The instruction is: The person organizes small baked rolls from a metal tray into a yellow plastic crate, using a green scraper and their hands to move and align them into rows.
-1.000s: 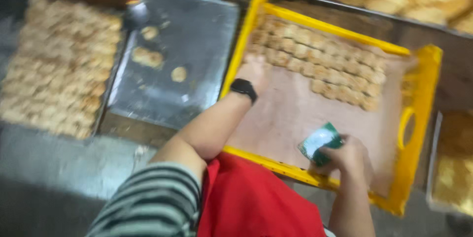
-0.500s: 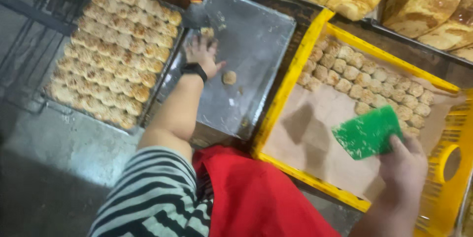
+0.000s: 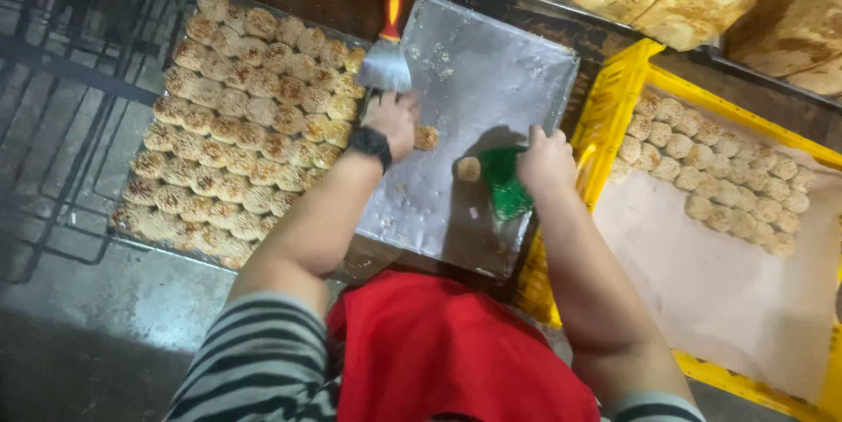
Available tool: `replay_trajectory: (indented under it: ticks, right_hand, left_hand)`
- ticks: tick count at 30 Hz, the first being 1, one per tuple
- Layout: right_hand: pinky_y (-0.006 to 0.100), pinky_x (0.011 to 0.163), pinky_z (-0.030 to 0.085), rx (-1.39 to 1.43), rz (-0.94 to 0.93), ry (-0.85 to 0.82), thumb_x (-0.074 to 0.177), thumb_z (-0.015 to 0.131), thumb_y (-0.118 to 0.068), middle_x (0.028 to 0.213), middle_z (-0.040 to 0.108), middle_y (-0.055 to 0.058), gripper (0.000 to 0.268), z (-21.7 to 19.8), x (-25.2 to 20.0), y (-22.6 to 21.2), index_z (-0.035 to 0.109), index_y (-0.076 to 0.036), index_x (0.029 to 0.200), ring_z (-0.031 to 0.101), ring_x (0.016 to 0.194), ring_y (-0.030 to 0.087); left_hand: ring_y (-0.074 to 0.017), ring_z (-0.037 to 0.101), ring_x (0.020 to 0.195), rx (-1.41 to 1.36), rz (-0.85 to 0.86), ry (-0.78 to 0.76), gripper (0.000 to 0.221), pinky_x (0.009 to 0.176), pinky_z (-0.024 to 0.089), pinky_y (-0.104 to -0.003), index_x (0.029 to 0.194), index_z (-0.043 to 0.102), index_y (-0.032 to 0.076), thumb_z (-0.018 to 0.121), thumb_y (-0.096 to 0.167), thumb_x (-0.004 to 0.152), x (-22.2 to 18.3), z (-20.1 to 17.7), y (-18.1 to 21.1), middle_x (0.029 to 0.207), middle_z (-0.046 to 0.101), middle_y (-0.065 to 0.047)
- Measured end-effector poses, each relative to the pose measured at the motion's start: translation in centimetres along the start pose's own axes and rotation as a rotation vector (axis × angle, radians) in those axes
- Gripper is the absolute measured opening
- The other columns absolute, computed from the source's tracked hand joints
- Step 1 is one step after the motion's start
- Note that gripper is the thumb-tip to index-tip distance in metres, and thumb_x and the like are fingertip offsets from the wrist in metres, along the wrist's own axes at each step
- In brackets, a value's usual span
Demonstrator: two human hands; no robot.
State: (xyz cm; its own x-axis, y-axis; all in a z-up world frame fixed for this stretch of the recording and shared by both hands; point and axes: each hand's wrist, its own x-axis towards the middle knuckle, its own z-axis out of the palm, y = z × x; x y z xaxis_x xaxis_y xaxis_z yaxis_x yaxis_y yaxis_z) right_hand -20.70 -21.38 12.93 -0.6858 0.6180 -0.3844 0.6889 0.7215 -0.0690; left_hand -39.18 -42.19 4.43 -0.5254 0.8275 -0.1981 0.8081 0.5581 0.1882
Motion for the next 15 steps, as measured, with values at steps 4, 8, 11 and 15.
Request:
replay_trajectory:
  ticks: [4,8,11,15]
  right_hand:
    - [0.049,0.098,0.055,0.064,0.013,-0.141,0.087,0.068,-0.032,0.140,0.050,0.027,0.068,1.0,-0.7,-6.7,0.045,-0.020,0.150,0.062,0.120,0.043]
    - [0.049,0.092,0.056,0.020,-0.060,-0.226,0.085,0.074,-0.052,0.137,0.046,0.034,0.096,3.5,-0.7,-11.8,0.026,-0.014,0.159,0.062,0.113,0.046]
    - [0.052,0.092,0.053,0.238,-0.149,-0.048,0.089,0.069,-0.050,0.126,0.055,0.030,0.067,6.5,0.1,-12.7,0.048,-0.018,0.144,0.060,0.111,0.048]
    - [0.054,0.087,0.056,0.197,-0.367,0.128,0.094,0.058,-0.019,0.119,0.060,0.029,0.038,10.2,0.3,-11.6,0.061,-0.012,0.132,0.065,0.102,0.047]
  left_hand:
    - [-0.0324,0.044,0.133,-0.043,0.020,0.039,0.049,0.107,0.039,-0.053,0.136,0.063,0.011,0.054,0.015,0.088,-3.0,1.4,-0.3,0.152,0.049,-0.006]
    - [-0.0329,0.045,0.130,-0.100,-0.045,0.237,0.049,0.103,0.039,-0.059,0.134,0.060,0.010,0.059,0.022,0.086,-4.6,1.2,0.4,0.145,0.052,-0.008]
    - [-0.0393,0.046,0.122,-0.230,-0.154,0.202,0.060,0.100,0.041,-0.058,0.138,0.056,0.008,0.066,0.025,0.082,-3.7,-0.1,0.5,0.143,0.050,-0.017]
    - [-0.0421,0.055,0.119,-0.322,-0.213,0.008,0.057,0.099,0.048,-0.054,0.134,0.057,0.009,0.070,0.023,0.081,-3.9,-2.2,1.7,0.135,0.053,-0.021]
